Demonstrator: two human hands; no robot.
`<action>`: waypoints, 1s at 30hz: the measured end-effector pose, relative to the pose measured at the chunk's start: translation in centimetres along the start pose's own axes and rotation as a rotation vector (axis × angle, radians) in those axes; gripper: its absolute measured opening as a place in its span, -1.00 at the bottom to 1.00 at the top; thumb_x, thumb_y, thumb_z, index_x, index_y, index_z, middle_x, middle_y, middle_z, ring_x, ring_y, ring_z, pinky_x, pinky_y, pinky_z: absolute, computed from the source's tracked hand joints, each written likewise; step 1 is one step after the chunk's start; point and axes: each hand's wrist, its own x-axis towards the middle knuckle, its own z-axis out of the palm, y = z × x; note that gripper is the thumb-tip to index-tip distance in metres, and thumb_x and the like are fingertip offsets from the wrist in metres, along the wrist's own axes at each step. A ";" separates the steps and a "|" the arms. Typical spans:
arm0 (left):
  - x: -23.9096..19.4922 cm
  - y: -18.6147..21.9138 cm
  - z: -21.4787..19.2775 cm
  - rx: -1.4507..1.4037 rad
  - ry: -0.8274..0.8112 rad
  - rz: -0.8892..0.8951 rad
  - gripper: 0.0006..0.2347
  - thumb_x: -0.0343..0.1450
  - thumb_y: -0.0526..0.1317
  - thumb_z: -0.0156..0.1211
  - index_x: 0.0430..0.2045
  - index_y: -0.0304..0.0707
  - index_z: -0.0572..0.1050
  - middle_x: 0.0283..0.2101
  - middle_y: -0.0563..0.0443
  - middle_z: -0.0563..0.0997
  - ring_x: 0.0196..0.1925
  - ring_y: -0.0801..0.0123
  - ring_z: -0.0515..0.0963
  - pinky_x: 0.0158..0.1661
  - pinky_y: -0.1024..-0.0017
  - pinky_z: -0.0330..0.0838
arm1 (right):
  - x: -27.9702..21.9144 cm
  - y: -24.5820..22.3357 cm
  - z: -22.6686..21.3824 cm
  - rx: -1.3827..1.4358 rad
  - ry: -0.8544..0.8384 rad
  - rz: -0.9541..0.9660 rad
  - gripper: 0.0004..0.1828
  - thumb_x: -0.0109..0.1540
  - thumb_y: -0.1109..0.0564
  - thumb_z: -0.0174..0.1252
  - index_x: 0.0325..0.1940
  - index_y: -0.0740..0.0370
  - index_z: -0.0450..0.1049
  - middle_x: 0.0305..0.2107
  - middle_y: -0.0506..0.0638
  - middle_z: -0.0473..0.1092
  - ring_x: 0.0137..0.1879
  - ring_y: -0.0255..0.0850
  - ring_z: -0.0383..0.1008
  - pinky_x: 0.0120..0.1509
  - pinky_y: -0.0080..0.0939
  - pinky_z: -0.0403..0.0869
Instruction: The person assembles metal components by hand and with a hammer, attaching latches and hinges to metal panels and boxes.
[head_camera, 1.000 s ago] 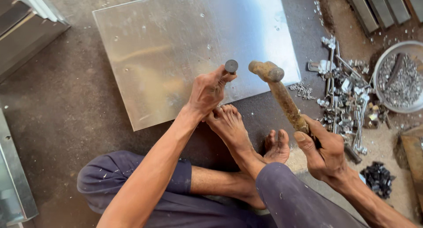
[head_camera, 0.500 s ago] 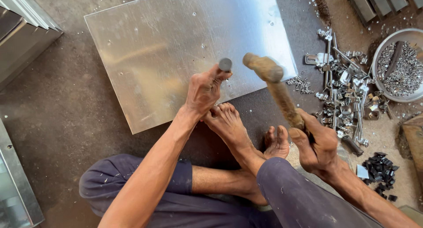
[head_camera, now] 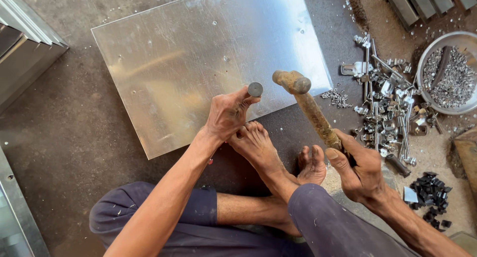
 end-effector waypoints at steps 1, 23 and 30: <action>0.0 0.0 0.1 0.001 0.008 0.019 -0.87 0.47 -0.24 0.30 -0.18 -0.22 0.52 -0.49 -0.14 0.61 -0.51 0.13 0.62 -0.49 0.26 0.44 | 0.0 -0.1 -0.1 -0.012 0.017 -0.033 -0.49 0.35 0.02 0.05 0.24 0.49 0.38 -0.57 -0.05 0.42 -0.62 -0.37 0.30 -0.59 -0.30 0.27; -3.2 -0.5 -7.3 0.529 0.548 -0.198 -0.90 0.50 -0.37 -0.02 -0.19 -0.28 0.45 -0.37 -0.08 0.53 -0.45 0.16 0.52 -0.37 0.19 0.44 | -0.9 1.9 0.2 -0.011 -0.026 0.101 -0.53 0.33 0.06 0.02 0.25 0.39 0.38 -0.68 -0.11 0.32 -0.66 -0.37 0.21 -0.61 -0.28 0.20; -9.0 -3.0 -10.9 0.360 0.650 -0.741 -0.88 0.65 -0.23 -0.18 -0.12 -0.31 0.25 -0.42 -0.37 0.59 -0.32 -0.31 0.61 -0.40 -0.12 0.34 | 1.3 1.4 1.9 -0.002 -0.127 0.198 -0.52 0.34 0.05 0.04 0.28 0.35 0.39 -0.73 -0.04 0.31 -0.65 -0.35 0.22 -0.60 -0.25 0.19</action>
